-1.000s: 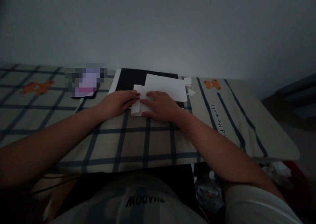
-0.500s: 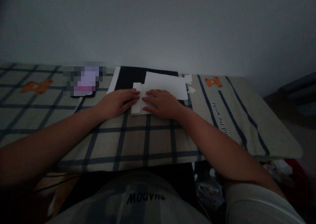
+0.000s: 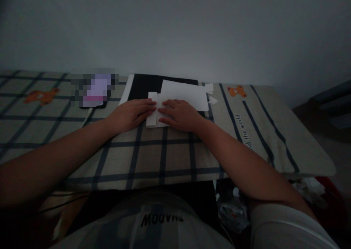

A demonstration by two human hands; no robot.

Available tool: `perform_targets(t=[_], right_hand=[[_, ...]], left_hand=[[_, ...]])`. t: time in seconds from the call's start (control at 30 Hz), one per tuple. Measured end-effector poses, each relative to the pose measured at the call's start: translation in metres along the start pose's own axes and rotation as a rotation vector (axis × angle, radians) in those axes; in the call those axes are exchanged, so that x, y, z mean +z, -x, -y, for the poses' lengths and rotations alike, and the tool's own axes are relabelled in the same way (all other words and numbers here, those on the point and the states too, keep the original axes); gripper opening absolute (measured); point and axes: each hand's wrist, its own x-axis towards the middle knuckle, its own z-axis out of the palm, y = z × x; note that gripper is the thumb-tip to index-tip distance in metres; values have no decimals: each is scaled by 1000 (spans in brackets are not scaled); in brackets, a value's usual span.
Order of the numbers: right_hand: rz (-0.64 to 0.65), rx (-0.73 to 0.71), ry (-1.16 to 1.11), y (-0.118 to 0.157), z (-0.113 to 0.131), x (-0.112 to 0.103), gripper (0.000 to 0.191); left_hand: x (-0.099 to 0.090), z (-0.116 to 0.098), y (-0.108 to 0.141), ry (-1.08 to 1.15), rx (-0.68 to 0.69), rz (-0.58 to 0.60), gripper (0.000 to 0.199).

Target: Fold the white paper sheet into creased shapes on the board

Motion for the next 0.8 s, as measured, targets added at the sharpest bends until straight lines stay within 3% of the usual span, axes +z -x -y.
perform_targets(t=[0.8], right_hand=[[18, 7, 49, -2, 7, 1, 63]], left_hand=[[1, 10, -6, 120, 4, -15, 39]])
